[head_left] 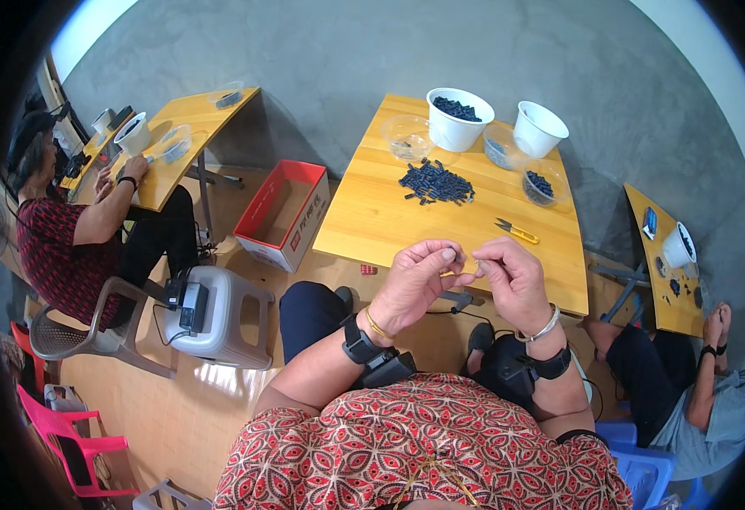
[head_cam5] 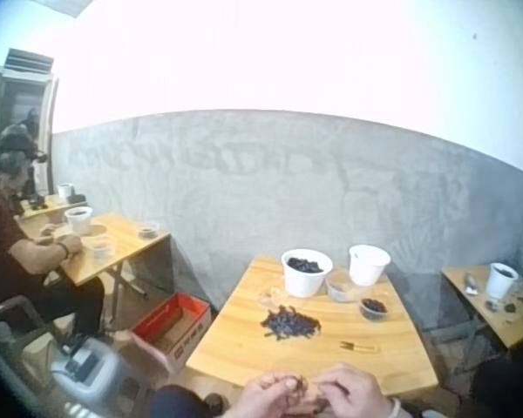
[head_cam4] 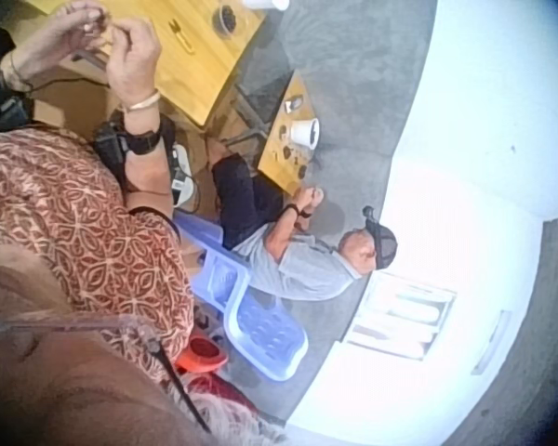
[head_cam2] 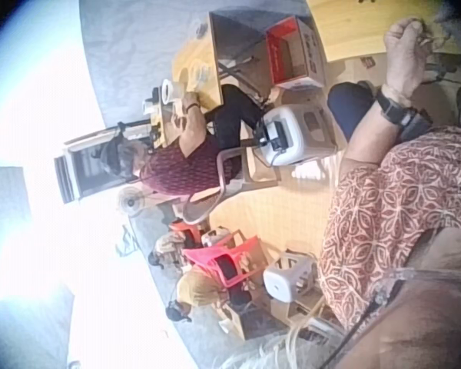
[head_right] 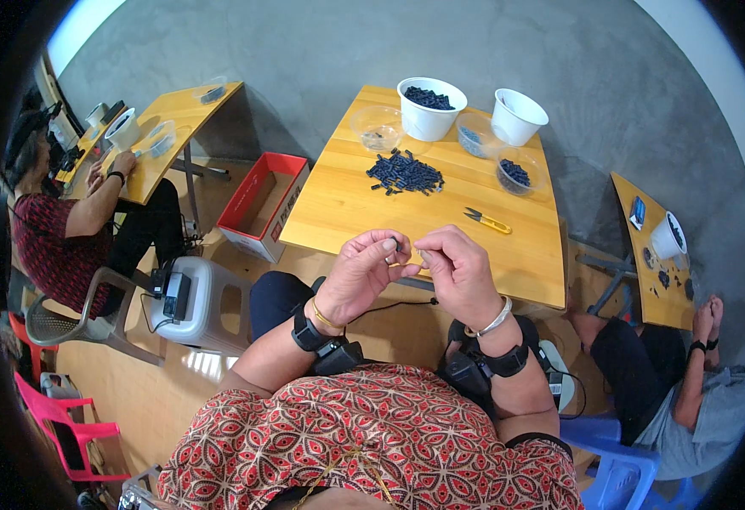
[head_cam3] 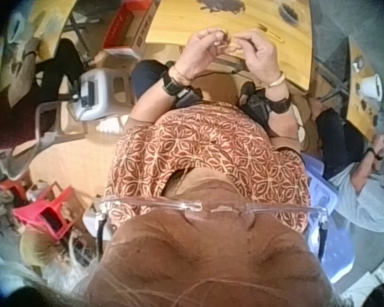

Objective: Assembling or inspecting small black plastic components at a desk.

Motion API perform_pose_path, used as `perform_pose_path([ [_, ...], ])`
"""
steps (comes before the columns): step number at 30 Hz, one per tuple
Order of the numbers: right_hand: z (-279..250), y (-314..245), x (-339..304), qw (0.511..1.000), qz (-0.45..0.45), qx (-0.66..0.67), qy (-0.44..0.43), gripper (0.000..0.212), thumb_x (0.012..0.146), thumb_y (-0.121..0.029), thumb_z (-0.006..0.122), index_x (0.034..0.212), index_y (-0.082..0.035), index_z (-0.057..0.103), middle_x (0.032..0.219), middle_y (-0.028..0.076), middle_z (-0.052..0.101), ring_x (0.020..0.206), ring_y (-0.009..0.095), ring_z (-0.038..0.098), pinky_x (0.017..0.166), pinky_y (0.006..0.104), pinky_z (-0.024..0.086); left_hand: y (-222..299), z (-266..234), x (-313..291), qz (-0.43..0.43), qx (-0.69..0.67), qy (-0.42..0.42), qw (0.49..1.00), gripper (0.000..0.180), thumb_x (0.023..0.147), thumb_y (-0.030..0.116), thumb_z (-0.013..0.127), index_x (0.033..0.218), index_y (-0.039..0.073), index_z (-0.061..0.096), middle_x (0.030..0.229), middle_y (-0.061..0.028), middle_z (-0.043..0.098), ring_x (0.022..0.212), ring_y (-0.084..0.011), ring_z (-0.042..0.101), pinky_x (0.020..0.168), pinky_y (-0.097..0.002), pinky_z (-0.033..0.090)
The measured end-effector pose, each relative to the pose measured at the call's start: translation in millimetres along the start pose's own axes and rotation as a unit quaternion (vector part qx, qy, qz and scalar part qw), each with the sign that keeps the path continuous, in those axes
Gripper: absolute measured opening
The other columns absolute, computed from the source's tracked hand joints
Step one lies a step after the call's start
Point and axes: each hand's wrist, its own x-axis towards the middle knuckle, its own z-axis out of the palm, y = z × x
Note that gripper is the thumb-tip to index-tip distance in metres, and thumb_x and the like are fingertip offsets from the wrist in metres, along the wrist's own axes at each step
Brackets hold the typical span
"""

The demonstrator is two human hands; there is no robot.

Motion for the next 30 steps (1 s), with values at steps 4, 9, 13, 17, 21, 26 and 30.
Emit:
perform_pose_path([
  [4, 3.4, -6.2, 0.1, 0.998, 0.043, 0.039, 0.008, 0.011, 0.080, 0.007, 0.050, 0.088, 0.001, 0.054, 0.079, 0.007, 0.054, 0.065, 0.011, 0.056, 0.058, 0.0219, 0.046, -0.8, -12.2, 0.7, -0.001, -0.031, -0.003, 1.000, 0.015, 0.085, 0.011, 0.055, 0.095, 0.001, 0.058, 0.084, -0.0059, 0.058, 0.075, -0.0120, 0.054, 0.072, -0.0307, 0.050],
  [9, 4.4, -3.4, -2.0, 0.997, 0.053, 0.050, 0.011, 0.010, 0.080, 0.005, 0.051, 0.089, 0.001, 0.053, 0.077, 0.006, 0.054, 0.064, 0.011, 0.057, 0.057, 0.0213, 0.047, 0.5, -10.4, 1.4, -0.022, -0.039, -0.023, 0.999, 0.013, 0.084, 0.008, 0.055, 0.095, 0.001, 0.058, 0.084, -0.0063, 0.059, 0.075, -0.0132, 0.056, 0.071, -0.0299, 0.051],
  [13, 4.4, 1.7, -2.7, 0.996, 0.076, 0.050, 0.015, 0.008, 0.080, 0.004, 0.053, 0.088, 0.001, 0.053, 0.074, 0.005, 0.055, 0.065, 0.011, 0.058, 0.057, 0.0219, 0.047, -2.5, -8.3, 1.0, -0.017, -0.005, -0.017, 1.000, 0.013, 0.084, 0.004, 0.055, 0.096, 0.001, 0.058, 0.086, -0.0088, 0.061, 0.077, -0.0161, 0.059, 0.073, -0.0311, 0.052],
  [17, 3.6, 7.1, -1.5, 0.996, 0.070, 0.049, 0.019, 0.009, 0.080, 0.005, 0.052, 0.086, 0.000, 0.054, 0.074, 0.006, 0.055, 0.064, 0.011, 0.058, 0.056, 0.0223, 0.047, -2.2, -6.3, -0.9, 0.025, 0.094, -0.001, 0.995, 0.014, 0.083, 0.000, 0.055, 0.097, -0.001, 0.057, 0.089, -0.0109, 0.062, 0.080, -0.0197, 0.062, 0.073, -0.0307, 0.053],
  [21, 1.1, 8.9, 2.0, 0.999, 0.010, 0.015, 0.038, 0.010, 0.078, 0.008, 0.052, 0.083, 0.000, 0.056, 0.074, 0.007, 0.055, 0.061, 0.013, 0.057, 0.055, 0.0227, 0.046, -6.4, -6.6, 0.3, 0.088, 0.202, 0.028, 0.975, 0.015, 0.080, -0.004, 0.057, 0.095, -0.002, 0.057, 0.087, -0.0105, 0.061, 0.080, -0.0187, 0.062, 0.073, -0.0295, 0.054],
  [26, 2.3, 9.1, 2.7, 0.999, 0.012, 0.016, 0.035, 0.011, 0.077, 0.008, 0.052, 0.082, 0.000, 0.056, 0.074, 0.007, 0.056, 0.062, 0.014, 0.056, 0.055, 0.0239, 0.045, -13.3, -11.2, 2.1, 0.149, 0.259, 0.026, 0.954, 0.013, 0.078, -0.007, 0.058, 0.090, -0.003, 0.059, 0.086, -0.0099, 0.061, 0.080, -0.0162, 0.061, 0.075, -0.0295, 0.054],
  [30, 3.8, 13.3, 1.9, 1.000, 0.008, -0.001, 0.026, 0.012, 0.074, 0.008, 0.054, 0.081, 0.000, 0.057, 0.075, 0.009, 0.056, 0.064, 0.017, 0.055, 0.056, 0.0256, 0.045, -13.8, -11.4, 2.2, 0.170, 0.283, 0.026, 0.943, 0.012, 0.078, -0.008, 0.057, 0.089, -0.003, 0.059, 0.087, -0.0098, 0.060, 0.080, -0.0154, 0.061, 0.075, -0.0288, 0.053],
])
